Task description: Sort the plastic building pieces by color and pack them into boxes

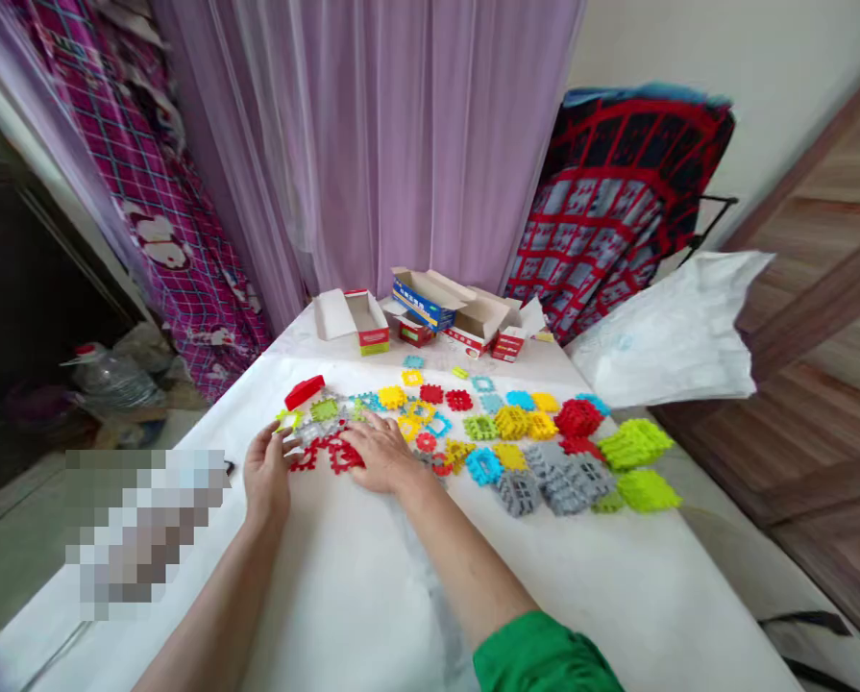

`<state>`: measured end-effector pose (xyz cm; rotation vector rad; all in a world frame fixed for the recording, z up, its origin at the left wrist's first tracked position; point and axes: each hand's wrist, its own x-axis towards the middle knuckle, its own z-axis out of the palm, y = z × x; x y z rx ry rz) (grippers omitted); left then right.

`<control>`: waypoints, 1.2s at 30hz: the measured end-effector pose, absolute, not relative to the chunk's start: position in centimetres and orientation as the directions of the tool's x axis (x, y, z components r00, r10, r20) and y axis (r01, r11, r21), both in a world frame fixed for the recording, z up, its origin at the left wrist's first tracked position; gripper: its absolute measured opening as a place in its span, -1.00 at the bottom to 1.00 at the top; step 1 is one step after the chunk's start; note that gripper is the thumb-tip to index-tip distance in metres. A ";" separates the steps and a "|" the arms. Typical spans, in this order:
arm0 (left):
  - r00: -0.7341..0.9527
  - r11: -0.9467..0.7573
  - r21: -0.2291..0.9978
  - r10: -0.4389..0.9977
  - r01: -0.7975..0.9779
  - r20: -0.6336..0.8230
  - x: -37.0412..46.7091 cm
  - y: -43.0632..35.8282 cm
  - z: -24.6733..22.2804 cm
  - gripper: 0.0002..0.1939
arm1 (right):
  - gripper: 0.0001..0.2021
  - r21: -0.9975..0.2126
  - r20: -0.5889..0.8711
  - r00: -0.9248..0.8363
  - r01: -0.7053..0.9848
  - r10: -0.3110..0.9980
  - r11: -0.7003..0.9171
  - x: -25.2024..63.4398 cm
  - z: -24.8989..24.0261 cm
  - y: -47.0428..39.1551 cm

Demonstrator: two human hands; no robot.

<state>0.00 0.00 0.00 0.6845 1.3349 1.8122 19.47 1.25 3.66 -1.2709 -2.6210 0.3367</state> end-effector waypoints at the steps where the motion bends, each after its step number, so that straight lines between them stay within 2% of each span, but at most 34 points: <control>1: -0.560 -0.155 0.950 0.828 -0.270 -0.024 0.0 0.0 -0.1 -0.53 | -0.43 -0.292 0.075 -0.622 0.734 0.779 0.614 19.4 3.6 1.4; 5: -0.557 -0.145 0.953 0.830 -0.268 -0.031 0.0 0.2 -0.4 -0.56 | -0.55 -0.281 0.103 -0.618 0.733 0.779 0.619 19.3 3.4 1.8; 8: -0.547 -0.128 0.962 0.837 -0.242 -0.026 0.2 0.3 -0.5 -0.58 | -0.55 -0.274 0.193 -0.521 0.785 0.832 0.555 19.2 3.4 1.1; 11: -0.530 -0.113 0.971 0.848 -0.209 -0.015 0.4 0.3 -0.5 -0.60 | -0.56 -0.270 0.277 -0.303 0.886 0.912 0.376 19.6 3.1 0.1; 15: -0.520 -0.105 0.979 0.854 -0.176 -0.002 0.6 0.2 -0.6 -0.60 | -0.56 -0.241 0.332 0.066 0.970 0.941 0.017 21.3 2.5 -1.4; 18: -0.521 -0.102 0.981 0.853 -0.165 0.000 0.7 0.3 -0.6 -0.62 | -0.49 -0.196 0.295 0.179 0.973 0.939 -0.124 22.8 2.4 -2.8; 21: -0.519 -0.096 0.982 0.855 -0.165 -0.003 0.7 0.3 -0.5 -0.61 | -0.55 -0.181 0.271 0.123 0.981 0.955 -0.075 23.7 3.1 -4.2; 27: -0.510 -0.089 0.982 0.860 -0.167 -0.009 0.8 0.3 -0.3 -0.60 | -0.85 -0.265 0.263 0.033 0.963 0.964 0.039 26.3 4.7 -4.2; 29: -0.501 -0.085 0.982 0.866 -0.170 -0.011 0.8 0.3 -0.3 -0.60 | -0.83 -0.276 0.238 -0.026 0.957 0.971 0.094 27.3 4.7 -3.3; 32: -0.489 -0.082 0.981 0.872 -0.174 -0.014 0.8 0.2 -0.2 -0.58 | -0.70 -0.272 0.192 -0.143 0.943 0.971 0.192 27.8 4.4 -2.4; 36: -0.490 -0.080 0.982 0.871 -0.171 -0.014 0.7 0.3 -0.3 -0.59 | -0.68 -0.217 0.095 -0.205 0.951 0.974 0.221 27.2 4.1 -2.1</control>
